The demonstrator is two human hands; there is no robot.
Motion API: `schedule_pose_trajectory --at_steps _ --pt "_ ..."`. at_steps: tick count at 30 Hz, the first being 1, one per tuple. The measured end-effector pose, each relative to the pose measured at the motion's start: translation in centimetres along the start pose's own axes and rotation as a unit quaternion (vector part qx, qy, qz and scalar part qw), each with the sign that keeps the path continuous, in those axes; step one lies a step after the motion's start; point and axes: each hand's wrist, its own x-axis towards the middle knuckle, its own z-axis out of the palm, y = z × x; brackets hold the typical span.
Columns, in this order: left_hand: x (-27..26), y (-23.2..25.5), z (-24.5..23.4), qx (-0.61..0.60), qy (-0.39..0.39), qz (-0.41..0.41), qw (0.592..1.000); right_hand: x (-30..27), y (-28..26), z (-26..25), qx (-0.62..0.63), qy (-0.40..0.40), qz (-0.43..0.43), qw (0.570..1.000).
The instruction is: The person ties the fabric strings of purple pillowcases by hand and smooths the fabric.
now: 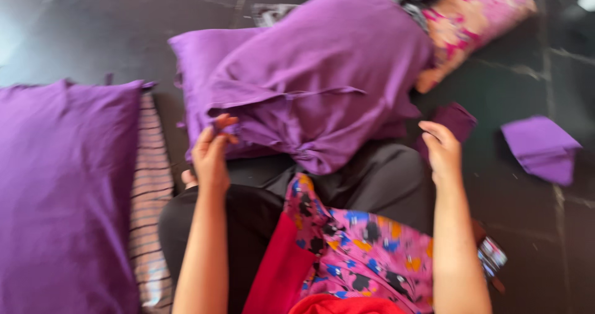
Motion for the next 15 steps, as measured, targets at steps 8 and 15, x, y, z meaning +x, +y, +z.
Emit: schedule_pose_trajectory --at_steps 8,15 --pt "0.0 -0.9 -3.4 -0.021 -0.026 0.010 0.999 -15.5 10.9 -20.2 -0.486 0.322 0.109 0.805" --pt "0.0 -1.2 -5.1 -0.028 -0.019 -0.019 0.999 -23.4 14.2 -23.1 0.071 0.388 0.209 0.895"
